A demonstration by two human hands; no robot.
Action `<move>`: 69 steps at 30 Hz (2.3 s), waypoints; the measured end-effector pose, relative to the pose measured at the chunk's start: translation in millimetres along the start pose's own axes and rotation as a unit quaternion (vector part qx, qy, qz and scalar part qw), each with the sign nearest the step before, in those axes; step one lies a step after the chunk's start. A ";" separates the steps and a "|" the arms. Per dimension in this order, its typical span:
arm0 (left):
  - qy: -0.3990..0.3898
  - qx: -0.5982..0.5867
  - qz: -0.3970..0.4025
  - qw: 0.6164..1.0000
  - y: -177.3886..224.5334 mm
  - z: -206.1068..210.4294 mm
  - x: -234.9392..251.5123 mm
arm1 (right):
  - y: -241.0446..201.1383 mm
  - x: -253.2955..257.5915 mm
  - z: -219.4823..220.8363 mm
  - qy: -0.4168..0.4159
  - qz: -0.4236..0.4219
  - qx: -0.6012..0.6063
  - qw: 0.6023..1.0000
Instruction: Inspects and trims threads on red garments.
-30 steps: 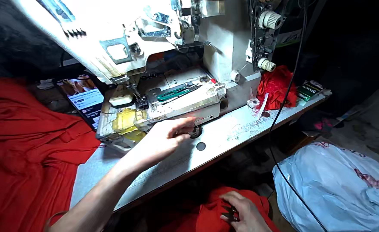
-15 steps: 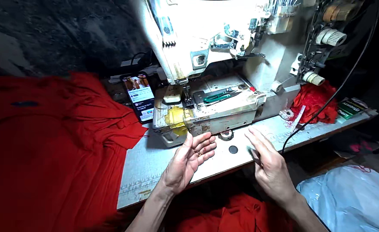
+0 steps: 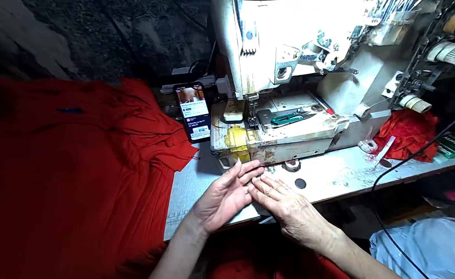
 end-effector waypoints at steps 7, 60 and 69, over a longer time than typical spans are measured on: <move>0.187 0.465 0.155 0.852 87.2 -24.8 -72.7 | 12.6 -8.0 -19.7 -0.023 0.026 -0.049 0.998; 0.012 0.674 0.281 0.683 -25.9 25.1 -14.7 | 114.8 -117.8 -128.9 0.029 0.202 -0.046 0.978; 0.031 0.685 0.280 0.672 -26.1 27.9 -13.0 | 187.0 -129.4 -203.0 0.108 0.355 -0.137 0.918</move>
Point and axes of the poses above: each hand's wrist, its own x-axis towards the middle knuckle, its own z-axis out of the palm, y = z × x, the point moved 8 cm from there along x, towards the middle knuckle, and after that the axes turned 8 degrees about x, right-handed, at the moved point
